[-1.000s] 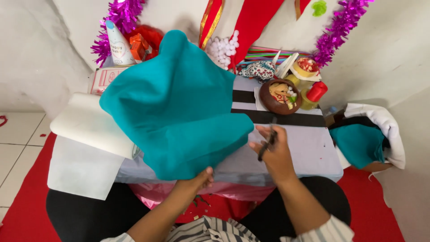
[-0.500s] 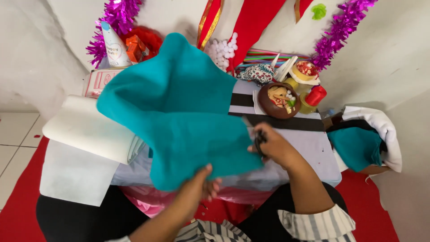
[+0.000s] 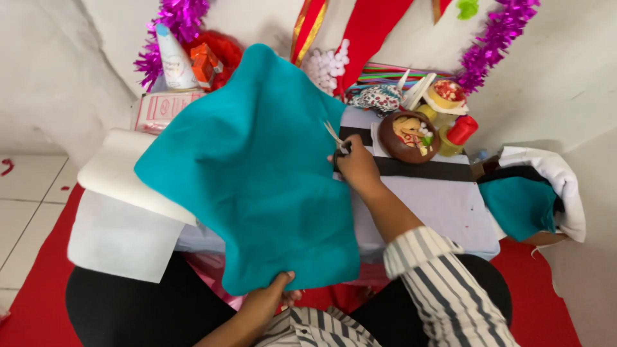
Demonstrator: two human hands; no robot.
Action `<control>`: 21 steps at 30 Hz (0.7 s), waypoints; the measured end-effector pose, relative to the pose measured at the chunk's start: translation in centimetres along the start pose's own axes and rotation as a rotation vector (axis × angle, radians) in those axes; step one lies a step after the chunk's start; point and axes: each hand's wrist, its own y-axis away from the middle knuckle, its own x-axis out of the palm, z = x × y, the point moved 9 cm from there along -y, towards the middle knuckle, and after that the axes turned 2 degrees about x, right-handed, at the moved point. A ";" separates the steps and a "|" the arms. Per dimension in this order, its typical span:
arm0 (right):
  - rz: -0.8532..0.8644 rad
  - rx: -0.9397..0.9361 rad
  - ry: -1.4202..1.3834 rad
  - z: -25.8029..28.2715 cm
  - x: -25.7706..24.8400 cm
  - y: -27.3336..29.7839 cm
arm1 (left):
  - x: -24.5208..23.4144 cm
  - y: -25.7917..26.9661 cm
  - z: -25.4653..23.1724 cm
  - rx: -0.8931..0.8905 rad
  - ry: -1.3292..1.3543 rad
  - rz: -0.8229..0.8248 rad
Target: Cut teal fabric into smaller pieces using scissors on a workspace.
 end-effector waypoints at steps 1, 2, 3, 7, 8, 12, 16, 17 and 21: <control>0.007 0.108 0.292 1.1 0.6 0.2 | 0.1 -0.7 -0.2 0.030 -0.112 0.045; 0.011 0.214 0.585 2.4 0.9 0.6 | 0.1 -1.3 -0.5 0.060 -0.224 0.091; 0.015 0.207 0.585 3.1 1.1 0.6 | -0.3 -2.1 -0.3 0.064 -0.219 0.086; 0.051 0.172 0.473 3.9 2.3 -0.2 | -1.1 -3.3 0.7 -0.011 -0.300 0.143; 0.019 0.150 0.425 3.8 2.2 -0.8 | -1.5 -3.2 0.9 -0.046 -0.272 0.110; -0.209 -0.262 0.358 8.9 -1.5 -2.8 | -1.5 -4.2 -0.4 -0.066 -0.567 0.238; -0.390 -0.390 0.315 15.0 -6.1 -2.7 | 3.8 -9.5 -4.8 0.273 -0.008 0.412; -0.471 -0.515 0.302 16.0 -7.4 -2.9 | 5.2 -10.1 -6.3 0.326 0.180 0.490; -0.439 -0.541 0.171 14.0 -10.0 -4.0 | 8.5 -11.9 -9.1 0.056 0.150 0.556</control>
